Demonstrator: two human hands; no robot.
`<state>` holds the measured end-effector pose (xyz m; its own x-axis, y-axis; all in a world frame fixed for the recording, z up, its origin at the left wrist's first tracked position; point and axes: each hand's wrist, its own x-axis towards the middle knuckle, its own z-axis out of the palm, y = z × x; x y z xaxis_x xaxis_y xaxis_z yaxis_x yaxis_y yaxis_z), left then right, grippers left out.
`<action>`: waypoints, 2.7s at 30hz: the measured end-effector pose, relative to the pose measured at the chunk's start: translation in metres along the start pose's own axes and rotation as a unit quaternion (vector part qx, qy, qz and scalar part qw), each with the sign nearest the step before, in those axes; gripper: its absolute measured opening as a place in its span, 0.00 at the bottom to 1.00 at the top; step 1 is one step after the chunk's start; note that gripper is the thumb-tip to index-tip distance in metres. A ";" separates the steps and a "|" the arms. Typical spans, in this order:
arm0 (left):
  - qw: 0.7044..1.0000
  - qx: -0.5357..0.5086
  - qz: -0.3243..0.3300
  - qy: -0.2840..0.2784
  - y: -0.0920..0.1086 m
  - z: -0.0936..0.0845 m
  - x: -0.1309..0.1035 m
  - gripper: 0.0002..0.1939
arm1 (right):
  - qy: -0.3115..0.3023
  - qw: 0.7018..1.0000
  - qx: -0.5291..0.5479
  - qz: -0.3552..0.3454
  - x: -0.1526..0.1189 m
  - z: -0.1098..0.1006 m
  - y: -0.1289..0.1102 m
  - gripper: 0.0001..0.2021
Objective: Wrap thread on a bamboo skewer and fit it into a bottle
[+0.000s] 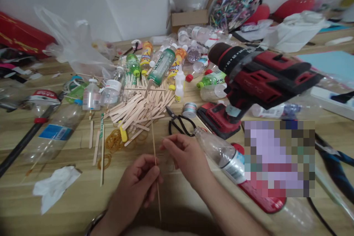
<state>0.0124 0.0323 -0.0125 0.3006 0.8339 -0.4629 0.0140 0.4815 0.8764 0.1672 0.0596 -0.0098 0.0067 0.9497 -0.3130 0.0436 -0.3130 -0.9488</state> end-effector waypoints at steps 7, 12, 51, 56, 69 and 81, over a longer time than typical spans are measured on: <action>1.000 -0.019 0.010 -0.020 -0.006 0.018 0.007 0.15 | -0.097 0.993 0.054 0.047 0.013 -0.001 -0.009 0.21; 0.998 -0.031 0.007 -0.047 -0.013 0.019 0.009 0.17 | -0.143 0.987 0.042 0.058 0.017 -0.007 -0.009 0.20; 0.982 0.181 0.049 -0.027 -0.003 -0.015 0.012 0.17 | -0.092 0.972 -0.201 -0.080 -0.039 -0.022 0.012 0.08; 0.975 0.218 0.038 -0.036 0.002 -0.013 0.014 0.19 | -0.089 0.962 -0.241 -0.091 -0.053 -0.020 0.014 0.10; 0.923 0.366 0.051 -0.107 0.005 -0.009 0.006 0.14 | -0.046 0.907 -0.352 -0.227 -0.064 -0.020 0.046 0.11; 0.900 0.420 0.105 -0.055 0.001 -0.023 -0.011 0.12 | -0.065 0.898 -0.363 -0.240 -0.068 -0.020 0.037 0.11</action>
<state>-0.0131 0.0298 -0.0092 0.4723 0.8285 -0.3008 0.6483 -0.0953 0.7554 0.1886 -0.0162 -0.0232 -0.3010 0.9505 0.0774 0.6500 0.2639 -0.7127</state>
